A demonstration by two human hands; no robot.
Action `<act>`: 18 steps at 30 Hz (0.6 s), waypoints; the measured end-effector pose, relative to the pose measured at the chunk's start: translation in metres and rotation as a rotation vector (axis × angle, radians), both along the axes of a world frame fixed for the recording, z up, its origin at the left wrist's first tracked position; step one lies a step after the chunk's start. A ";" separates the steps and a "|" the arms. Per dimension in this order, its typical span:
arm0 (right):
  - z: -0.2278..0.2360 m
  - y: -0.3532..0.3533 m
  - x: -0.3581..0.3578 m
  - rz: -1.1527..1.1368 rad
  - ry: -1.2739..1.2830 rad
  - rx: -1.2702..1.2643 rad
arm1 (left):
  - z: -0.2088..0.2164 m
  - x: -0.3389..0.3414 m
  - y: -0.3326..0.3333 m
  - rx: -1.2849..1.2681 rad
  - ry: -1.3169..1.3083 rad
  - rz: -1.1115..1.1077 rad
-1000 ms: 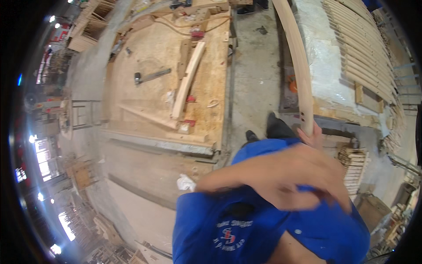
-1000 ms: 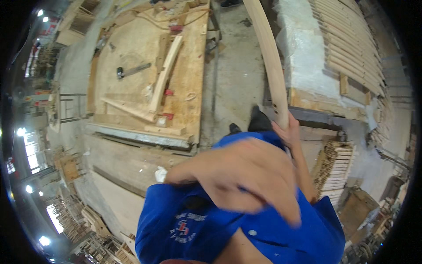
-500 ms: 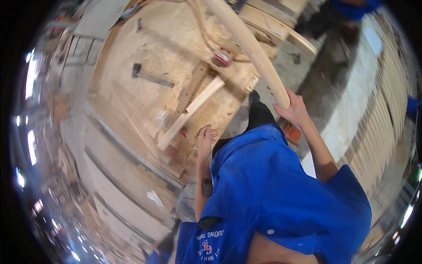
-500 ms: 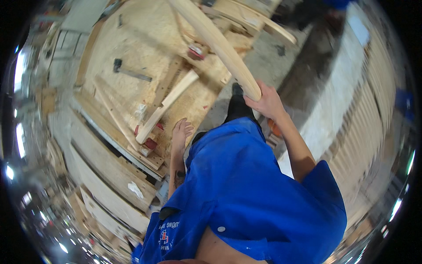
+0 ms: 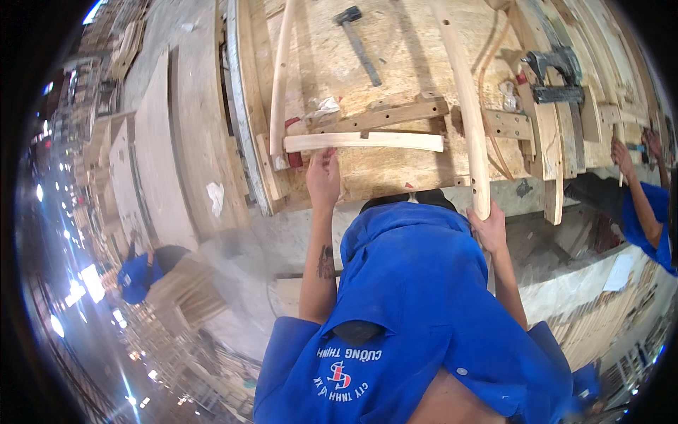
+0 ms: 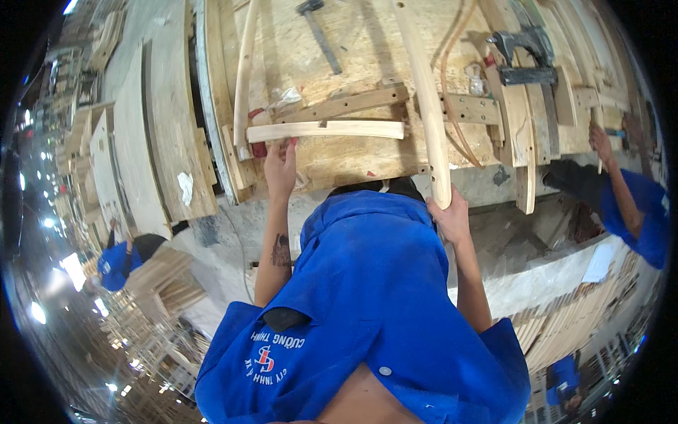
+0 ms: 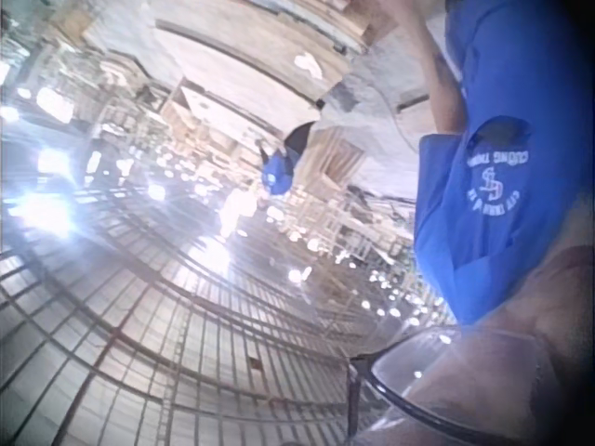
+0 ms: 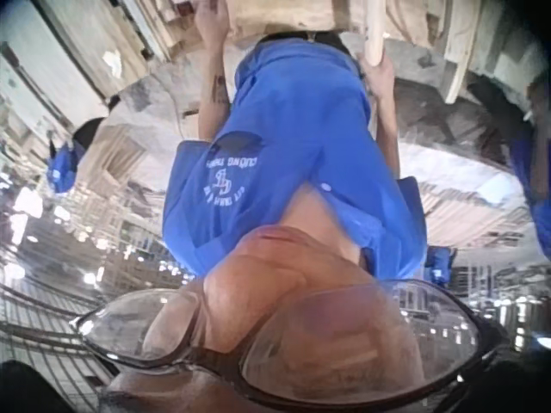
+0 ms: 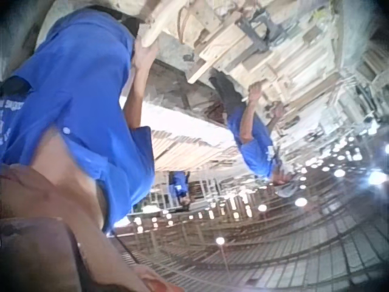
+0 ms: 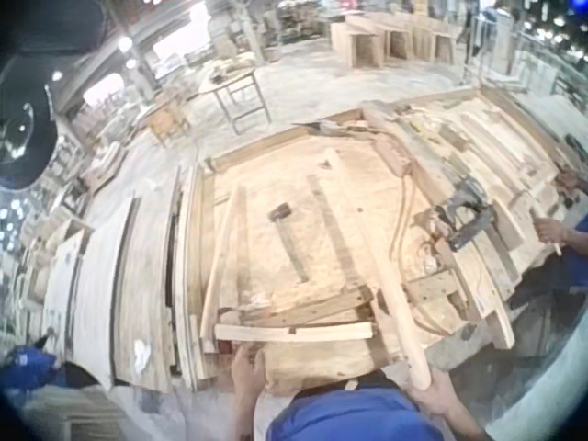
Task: The person repeatedly picks up wooden chair legs and crossbars, aligns them on a workbench, and joins them by hand. The person then places the assembled units onto a nearby stack. The process is repeated multiple times with similar parts.
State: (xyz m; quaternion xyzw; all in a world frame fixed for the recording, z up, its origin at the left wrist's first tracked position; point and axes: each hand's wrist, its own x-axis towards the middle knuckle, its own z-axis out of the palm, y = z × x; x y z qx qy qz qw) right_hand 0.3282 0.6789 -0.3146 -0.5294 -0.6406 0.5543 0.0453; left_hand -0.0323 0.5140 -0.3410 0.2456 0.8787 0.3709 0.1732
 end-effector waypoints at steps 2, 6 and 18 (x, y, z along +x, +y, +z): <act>0.012 0.004 -0.007 -0.019 -0.014 -0.037 | 0.016 -0.011 0.014 -0.005 0.246 -0.196; 0.016 0.005 -0.013 0.011 -0.009 0.051 | 0.014 -0.026 0.027 -0.078 0.497 -0.538; 0.026 -0.007 -0.058 0.013 -0.082 0.123 | -0.045 -0.021 -0.004 0.494 -1.050 0.416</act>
